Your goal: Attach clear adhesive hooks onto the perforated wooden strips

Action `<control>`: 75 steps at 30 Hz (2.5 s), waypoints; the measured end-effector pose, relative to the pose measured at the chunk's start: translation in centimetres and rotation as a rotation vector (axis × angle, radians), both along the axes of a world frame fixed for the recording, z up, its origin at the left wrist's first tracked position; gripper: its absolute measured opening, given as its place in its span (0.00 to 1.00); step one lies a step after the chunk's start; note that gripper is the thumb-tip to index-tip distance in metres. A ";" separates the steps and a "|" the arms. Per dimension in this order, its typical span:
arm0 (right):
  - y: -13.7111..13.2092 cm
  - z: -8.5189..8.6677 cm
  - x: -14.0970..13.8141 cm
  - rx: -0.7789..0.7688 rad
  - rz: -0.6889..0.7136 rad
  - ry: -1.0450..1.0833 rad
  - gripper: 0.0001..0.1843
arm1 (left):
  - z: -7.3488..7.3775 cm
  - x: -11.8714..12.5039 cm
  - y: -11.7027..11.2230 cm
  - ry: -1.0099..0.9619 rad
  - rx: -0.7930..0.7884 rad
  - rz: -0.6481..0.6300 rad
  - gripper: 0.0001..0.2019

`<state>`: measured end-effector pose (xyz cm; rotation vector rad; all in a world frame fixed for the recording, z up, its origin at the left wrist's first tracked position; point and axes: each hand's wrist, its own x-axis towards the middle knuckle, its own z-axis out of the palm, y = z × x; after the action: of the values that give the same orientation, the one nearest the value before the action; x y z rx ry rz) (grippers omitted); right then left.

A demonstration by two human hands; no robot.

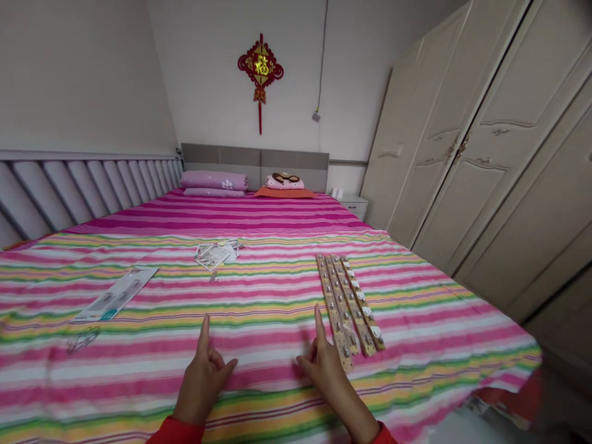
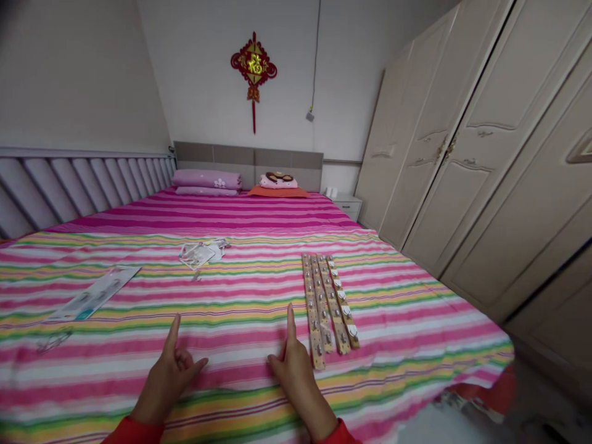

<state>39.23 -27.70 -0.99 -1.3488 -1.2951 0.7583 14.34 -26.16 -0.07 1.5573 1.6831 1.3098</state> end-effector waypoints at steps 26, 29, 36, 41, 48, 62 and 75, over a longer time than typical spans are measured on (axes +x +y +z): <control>-5.9 -4.2 5.3 -0.142 -0.479 0.776 0.23 | -1.1 3.5 -1.3 -0.109 -0.211 -0.275 0.25; -5.0 -4.3 5.6 -0.328 -0.363 1.056 0.22 | -1.9 5.4 -1.6 -0.176 -0.285 -0.379 0.25; -2.9 -3.7 5.2 -0.310 -0.145 1.406 0.11 | -1.8 7.7 -2.0 -0.294 -0.412 -0.513 0.28; -2.4 -4.2 4.0 -0.264 -0.050 1.543 0.10 | -2.3 8.1 -1.5 -0.342 -0.456 -0.485 0.30; -1.5 -3.1 -0.2 -0.122 0.060 1.385 0.25 | -2.9 11.3 -0.7 -0.444 -0.314 -0.316 0.36; 4.8 -1.5 -9.7 -0.222 0.229 0.999 0.38 | 0.1 7.1 7.3 -0.379 -0.042 -0.079 0.24; 7.3 -1.7 -10.8 -0.233 0.370 0.865 0.39 | -0.9 0.2 15.5 -0.324 -0.013 0.065 0.18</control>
<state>28.41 -20.44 -2.73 -0.7749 -0.7581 1.5729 14.55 -10.62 -0.97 1.2134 1.5430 1.4895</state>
